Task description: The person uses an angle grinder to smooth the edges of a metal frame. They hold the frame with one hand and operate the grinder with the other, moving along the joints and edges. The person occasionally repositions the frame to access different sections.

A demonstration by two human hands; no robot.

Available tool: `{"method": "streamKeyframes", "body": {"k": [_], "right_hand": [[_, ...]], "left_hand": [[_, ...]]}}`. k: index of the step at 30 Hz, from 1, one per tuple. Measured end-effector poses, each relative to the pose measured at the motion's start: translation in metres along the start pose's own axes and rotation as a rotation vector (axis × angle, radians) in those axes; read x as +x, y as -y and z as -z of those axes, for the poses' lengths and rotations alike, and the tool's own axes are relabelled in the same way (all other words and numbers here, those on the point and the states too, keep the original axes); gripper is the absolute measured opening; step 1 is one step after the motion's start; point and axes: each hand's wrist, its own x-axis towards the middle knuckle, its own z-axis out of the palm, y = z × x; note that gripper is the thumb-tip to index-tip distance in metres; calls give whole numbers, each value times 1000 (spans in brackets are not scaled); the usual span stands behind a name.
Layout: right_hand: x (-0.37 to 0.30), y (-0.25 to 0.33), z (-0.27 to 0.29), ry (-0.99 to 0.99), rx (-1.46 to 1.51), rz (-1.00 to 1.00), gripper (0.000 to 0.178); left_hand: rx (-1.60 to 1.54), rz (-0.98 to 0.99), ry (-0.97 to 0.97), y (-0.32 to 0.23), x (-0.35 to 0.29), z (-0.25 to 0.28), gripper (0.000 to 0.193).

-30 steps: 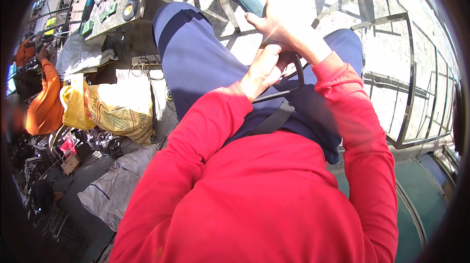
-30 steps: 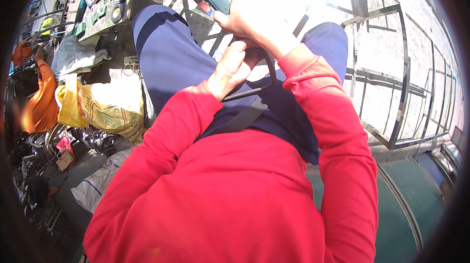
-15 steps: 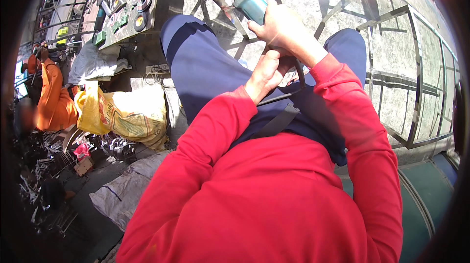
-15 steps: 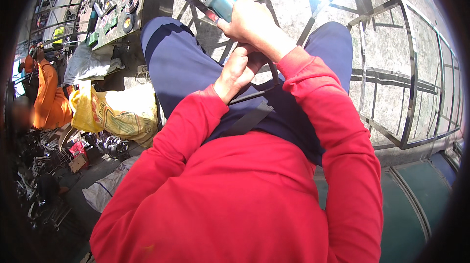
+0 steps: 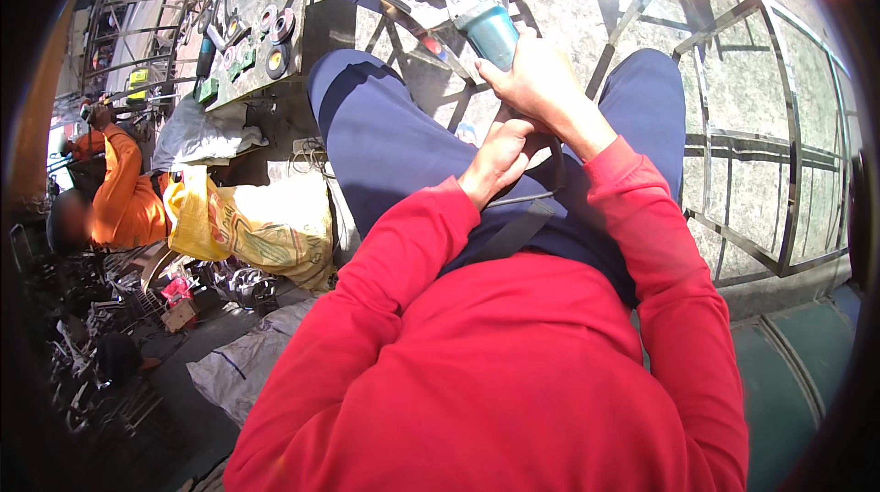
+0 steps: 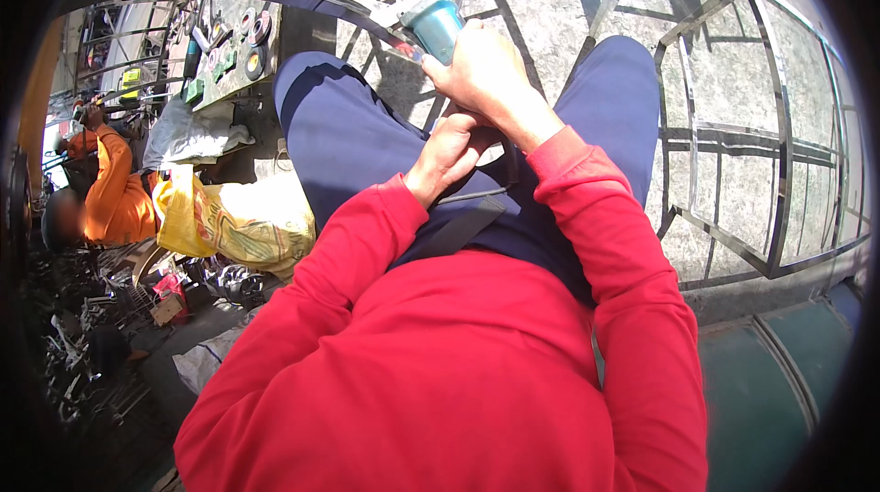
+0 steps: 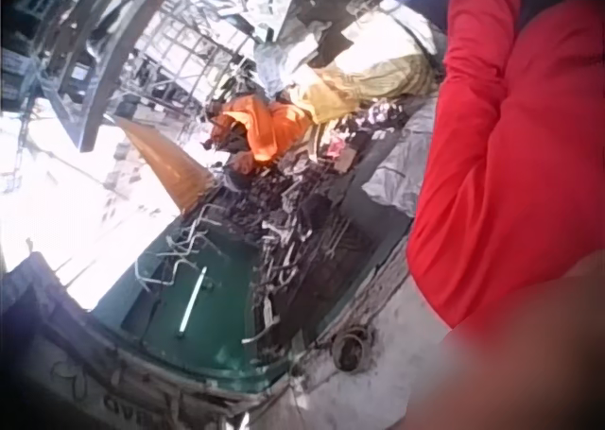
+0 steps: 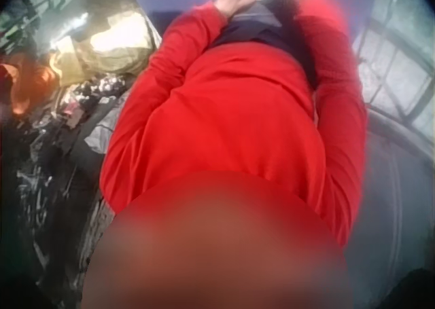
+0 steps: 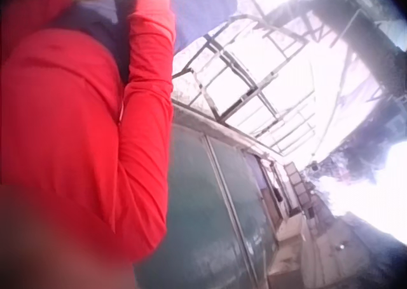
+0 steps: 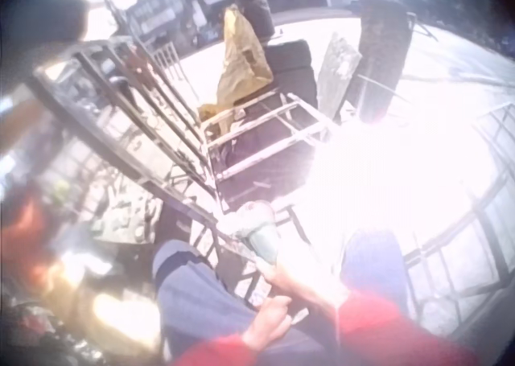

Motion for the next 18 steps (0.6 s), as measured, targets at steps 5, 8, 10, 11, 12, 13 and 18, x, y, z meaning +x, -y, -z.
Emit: {"method": "streamKeyframes", "body": {"k": [5, 8, 10, 11, 12, 13, 18], "right_hand": [[-25, -17, 13, -199, 237, -109, 63], [-29, -24, 24, -270, 386, -97, 61], [-34, -26, 28, -330, 485, -48, 64], [-35, -27, 30, -359, 500, -34, 63], [-35, -28, 31, -385, 514, -17, 62], [-34, -29, 33, -410, 532, 1, 61], [-34, -33, 42, -357, 602, 6, 56]], "left_hand": [[248, -4, 40, -1, -4, -14, 55], [330, -111, 48, -5, -2, -29, 64], [349, -136, 75, -7, -2, -37, 67], [338, -119, 103, -9, -3, -39, 67], [323, -114, 142, -11, -3, -40, 68], [284, -44, 205, -12, -7, -39, 64], [4, 245, 231, -6, -4, -24, 47]]}}
